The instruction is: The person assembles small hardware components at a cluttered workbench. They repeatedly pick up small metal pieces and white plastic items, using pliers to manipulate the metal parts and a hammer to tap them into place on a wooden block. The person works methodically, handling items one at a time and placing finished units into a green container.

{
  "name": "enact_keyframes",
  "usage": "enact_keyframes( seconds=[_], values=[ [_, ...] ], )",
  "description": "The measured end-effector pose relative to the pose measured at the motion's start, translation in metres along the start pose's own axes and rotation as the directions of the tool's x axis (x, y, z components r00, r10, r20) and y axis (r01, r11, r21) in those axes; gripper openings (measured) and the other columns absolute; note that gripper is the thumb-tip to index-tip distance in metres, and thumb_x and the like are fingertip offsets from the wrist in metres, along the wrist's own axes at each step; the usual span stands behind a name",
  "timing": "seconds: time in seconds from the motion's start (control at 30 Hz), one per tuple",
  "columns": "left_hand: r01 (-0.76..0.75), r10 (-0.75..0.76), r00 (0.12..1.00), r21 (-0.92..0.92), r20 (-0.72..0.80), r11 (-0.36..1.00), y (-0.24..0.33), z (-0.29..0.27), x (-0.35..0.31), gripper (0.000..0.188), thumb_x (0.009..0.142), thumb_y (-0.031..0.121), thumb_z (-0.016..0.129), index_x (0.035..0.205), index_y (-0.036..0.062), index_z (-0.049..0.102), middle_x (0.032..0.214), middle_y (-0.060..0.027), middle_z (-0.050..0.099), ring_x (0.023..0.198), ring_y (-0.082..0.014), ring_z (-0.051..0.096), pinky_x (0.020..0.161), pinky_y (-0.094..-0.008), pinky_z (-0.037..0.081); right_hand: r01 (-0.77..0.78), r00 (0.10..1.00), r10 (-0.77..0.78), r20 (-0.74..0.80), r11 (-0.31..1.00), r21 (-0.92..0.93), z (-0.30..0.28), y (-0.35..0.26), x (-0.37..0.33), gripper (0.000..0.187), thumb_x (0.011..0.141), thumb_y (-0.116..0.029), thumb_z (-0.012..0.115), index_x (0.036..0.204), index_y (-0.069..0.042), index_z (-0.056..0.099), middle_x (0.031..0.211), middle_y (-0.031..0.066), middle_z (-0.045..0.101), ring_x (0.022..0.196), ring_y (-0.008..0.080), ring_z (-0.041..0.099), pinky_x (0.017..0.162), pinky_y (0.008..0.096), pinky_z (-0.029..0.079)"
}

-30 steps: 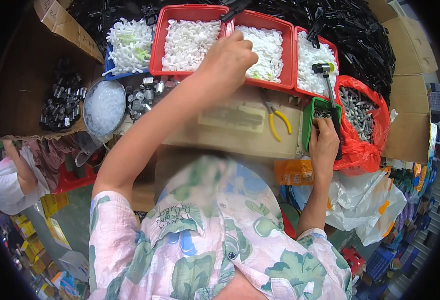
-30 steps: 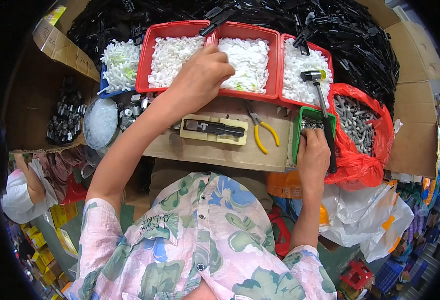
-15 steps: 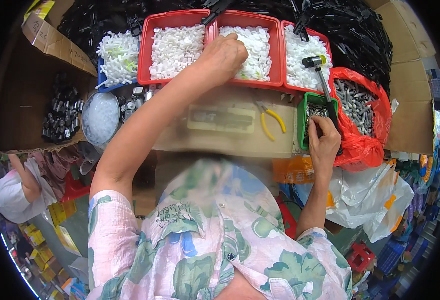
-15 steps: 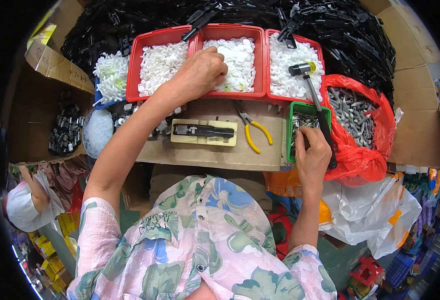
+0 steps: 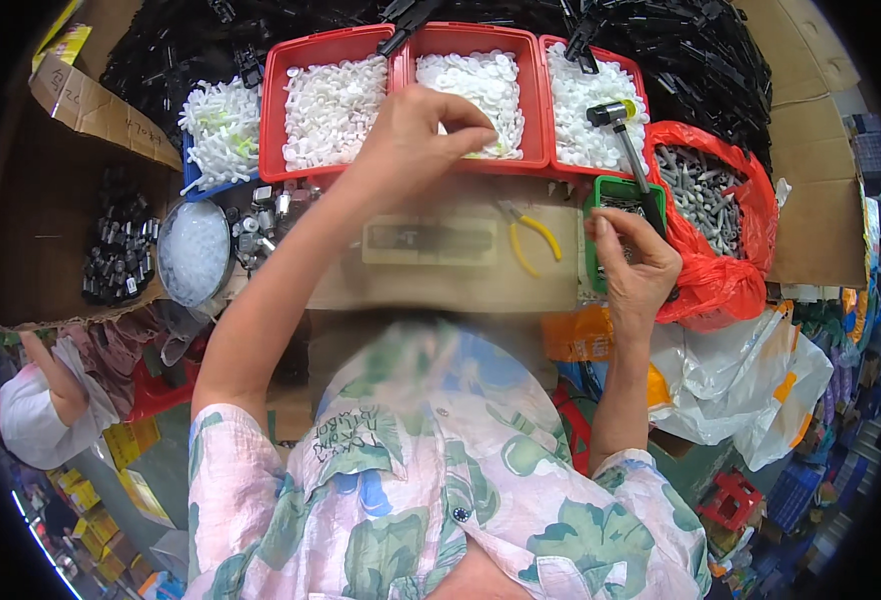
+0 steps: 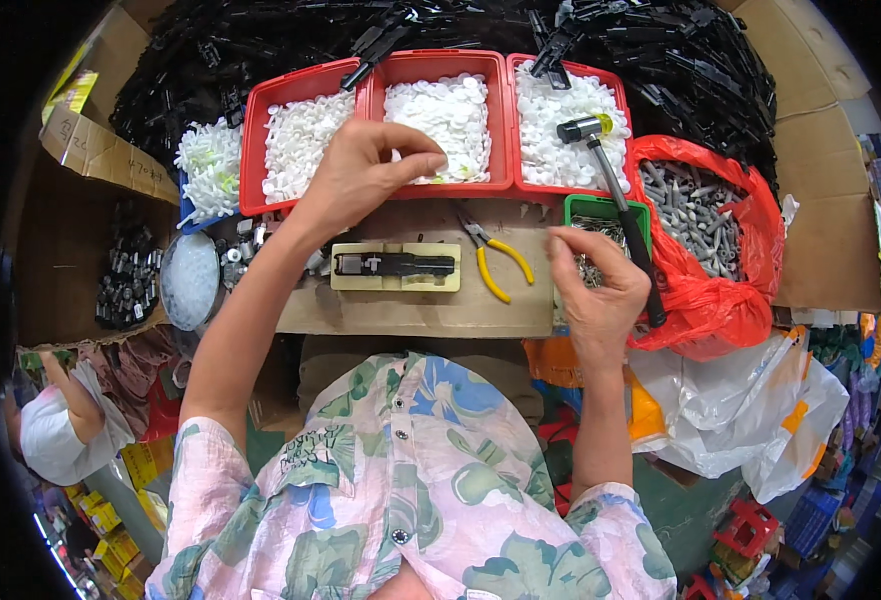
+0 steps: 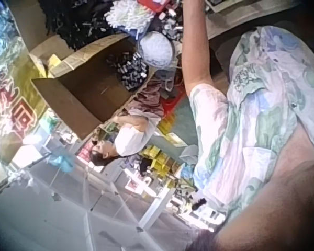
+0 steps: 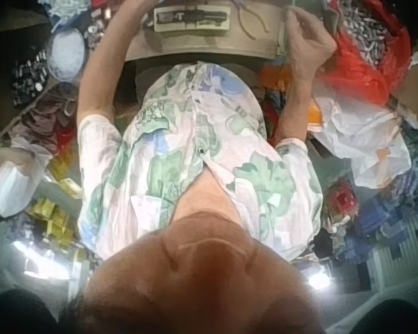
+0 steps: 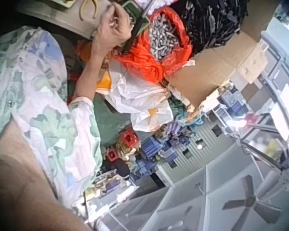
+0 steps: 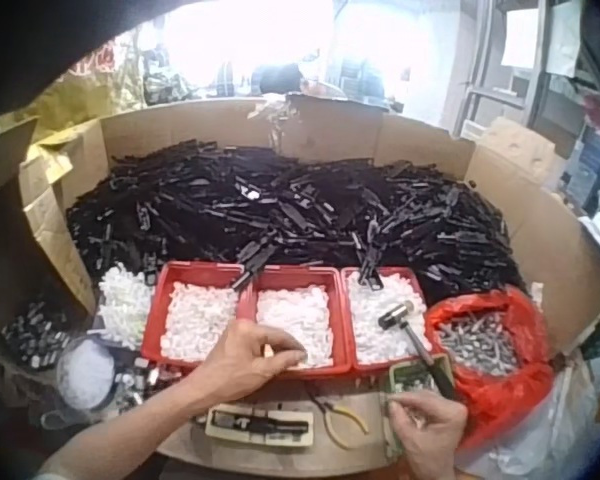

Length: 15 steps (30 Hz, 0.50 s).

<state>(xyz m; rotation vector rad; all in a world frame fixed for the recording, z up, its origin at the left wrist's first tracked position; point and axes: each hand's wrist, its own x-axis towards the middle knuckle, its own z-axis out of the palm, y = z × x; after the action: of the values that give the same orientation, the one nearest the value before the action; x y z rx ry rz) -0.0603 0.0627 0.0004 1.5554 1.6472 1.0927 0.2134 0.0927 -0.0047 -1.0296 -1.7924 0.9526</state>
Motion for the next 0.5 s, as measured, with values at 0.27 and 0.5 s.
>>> enact_keyframes(
  seconds=[0.27, 0.5],
  values=[
    [0.32, -0.313, 0.942, -0.606, 0.121, 0.728, 0.015, 0.024, -0.052, 0.023, 0.093, 0.016, 0.071, 0.103, -0.0044, 0.073, 0.094, -0.0093, 0.074, 0.088, -0.0138, 0.071, 0.082, -0.0275, 0.056, 0.205, 0.967, -0.233, 0.105, 0.953, 0.224, 0.06, -0.025, 0.014, 0.017, 0.083, 0.006, 0.071, 0.098, 0.0, 0.077, 0.095, 0.0095, 0.07, 0.089, 0.0154, 0.066, 0.08, 0.0269, 0.051],
    [0.334, -0.33, 0.935, -0.641, 0.131, 0.691, 0.02, 0.025, -0.062, 0.022, 0.093, 0.013, 0.07, 0.104, -0.0058, 0.072, 0.094, -0.0104, 0.074, 0.086, -0.0136, 0.07, 0.08, -0.0261, 0.056, 0.338, 0.934, -0.343, 0.098, 0.939, 0.063, 0.065, -0.022, 0.005, 0.022, 0.077, 0.006, 0.073, 0.097, -0.002, 0.077, 0.096, 0.0094, 0.068, 0.088, 0.0194, 0.065, 0.075, 0.0302, 0.051]
  ],
)
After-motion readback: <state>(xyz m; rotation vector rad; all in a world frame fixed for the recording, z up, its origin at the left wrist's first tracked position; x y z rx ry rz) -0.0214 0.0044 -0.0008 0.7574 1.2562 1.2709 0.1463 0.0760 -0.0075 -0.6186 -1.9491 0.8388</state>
